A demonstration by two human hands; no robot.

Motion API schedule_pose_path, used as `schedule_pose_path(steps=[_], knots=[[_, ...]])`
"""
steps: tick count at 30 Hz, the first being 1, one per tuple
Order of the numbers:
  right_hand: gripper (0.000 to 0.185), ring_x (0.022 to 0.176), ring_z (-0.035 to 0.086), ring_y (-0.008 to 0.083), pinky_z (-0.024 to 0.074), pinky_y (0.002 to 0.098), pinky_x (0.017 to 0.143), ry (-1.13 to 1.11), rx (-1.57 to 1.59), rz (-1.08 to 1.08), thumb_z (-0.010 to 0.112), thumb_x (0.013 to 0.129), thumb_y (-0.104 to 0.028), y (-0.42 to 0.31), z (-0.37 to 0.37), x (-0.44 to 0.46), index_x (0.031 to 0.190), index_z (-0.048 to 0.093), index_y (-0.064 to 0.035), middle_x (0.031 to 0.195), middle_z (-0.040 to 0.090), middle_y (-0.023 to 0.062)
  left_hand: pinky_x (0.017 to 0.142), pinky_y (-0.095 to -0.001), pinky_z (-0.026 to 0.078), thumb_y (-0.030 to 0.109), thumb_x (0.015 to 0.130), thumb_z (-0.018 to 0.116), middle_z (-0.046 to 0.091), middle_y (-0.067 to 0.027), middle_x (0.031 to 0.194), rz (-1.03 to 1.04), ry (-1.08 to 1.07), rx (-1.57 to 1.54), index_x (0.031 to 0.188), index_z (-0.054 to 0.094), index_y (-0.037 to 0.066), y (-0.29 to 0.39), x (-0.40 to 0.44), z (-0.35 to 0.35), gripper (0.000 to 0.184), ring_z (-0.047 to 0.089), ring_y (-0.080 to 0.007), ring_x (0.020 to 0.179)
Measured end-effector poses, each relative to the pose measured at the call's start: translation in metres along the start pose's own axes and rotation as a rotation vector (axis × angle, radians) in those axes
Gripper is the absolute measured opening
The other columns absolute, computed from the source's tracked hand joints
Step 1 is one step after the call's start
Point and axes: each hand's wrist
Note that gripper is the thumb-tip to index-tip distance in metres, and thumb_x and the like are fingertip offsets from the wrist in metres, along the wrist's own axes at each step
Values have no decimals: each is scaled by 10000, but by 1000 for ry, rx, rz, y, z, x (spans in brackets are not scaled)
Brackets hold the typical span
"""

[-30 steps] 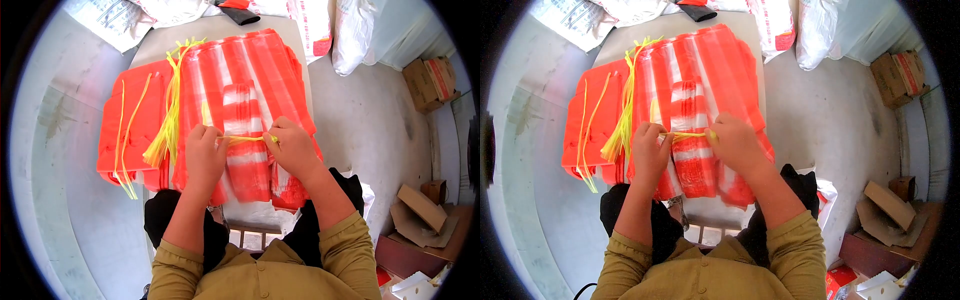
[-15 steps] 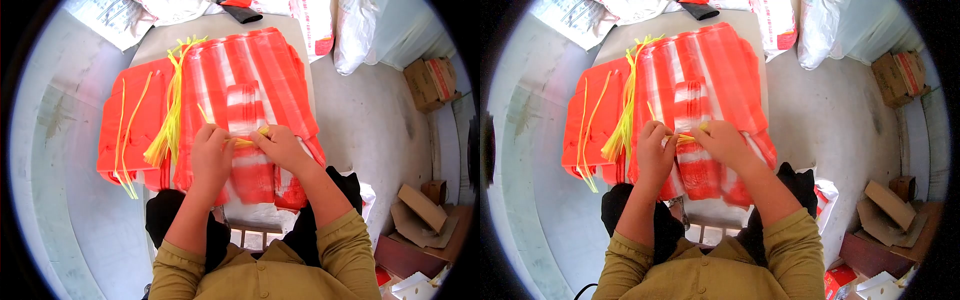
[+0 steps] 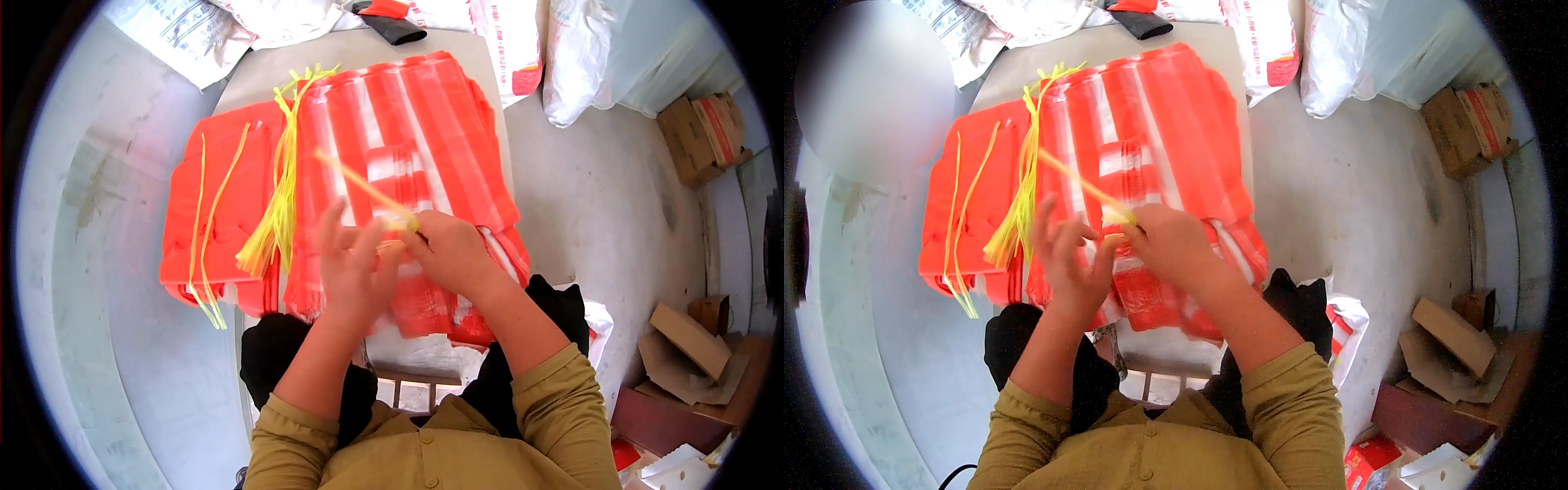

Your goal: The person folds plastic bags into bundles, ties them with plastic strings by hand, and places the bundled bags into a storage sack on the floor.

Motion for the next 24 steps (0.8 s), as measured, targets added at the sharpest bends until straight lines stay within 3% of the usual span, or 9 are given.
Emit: schedule_pose_path(steps=[2,4,7,10,13,19,22,24], knots=[[245,827,653,381,516,454,720,5,126,68,623,984,-263,1,-5,0,944,665,-25,880,661,175,798,-347,526,60,815,793,650,-155,1202,21,84,-7,1216,634,42,-2,3,-1,432,665,-260,892],[262,850,661,381,520,457,745,-33,55,3,603,1002,-275,3,-10,1,984,678,-25,906,676,181,892,-390,494,46,794,787,654,-146,1214,2,-3,0,1251,629,46,-3,4,-1,484,641,-294,970],[276,889,672,381,528,454,778,-42,62,-72,588,1013,-281,2,-11,0,1038,694,-26,951,696,189,1024,-470,410,17,754,773,677,-115,1199,32,-304,73,1239,659,67,-7,12,4,501,583,-346,1088],[284,925,681,374,537,441,798,-62,86,-84,588,1013,-281,1,-12,-1,1082,704,-32,989,710,189,891,-414,494,65,736,806,720,-32,953,81,-283,87,1052,729,95,-3,15,9,326,643,-288,927],[278,908,684,362,535,428,783,-95,99,-32,604,1006,-279,8,-10,-1,1091,704,-33,980,713,187,819,-401,504,64,749,801,704,-27,857,1,-273,86,936,749,87,-10,9,13,195,629,-278,869],[180,808,674,301,514,369,716,-98,360,62,662,965,-192,7,-12,0,1050,663,-33,861,674,161,748,-365,511,92,823,769,685,-78,825,-310,-353,-40,890,750,44,-16,1,11,84,631,-247,813],[131,801,672,272,512,347,698,-126,369,65,676,935,-135,2,-18,0,1026,649,-44,849,657,139,711,-333,517,132,893,736,695,-98,841,-670,-337,-337,925,740,9,-14,-3,12,127,667,-209,796],[127,812,672,271,520,350,700,-76,274,-29,681,907,-99,0,-19,0,1022,652,-54,870,660,124,690,-269,493,126,950,713,699,-44,848,-672,-349,-345,956,724,-21,-14,-4,13,148,620,-107,780]])
Point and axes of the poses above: each hand's wrist, its own x-axis towards the middle knuckle, its own z-axis out of the palm, y = z × x
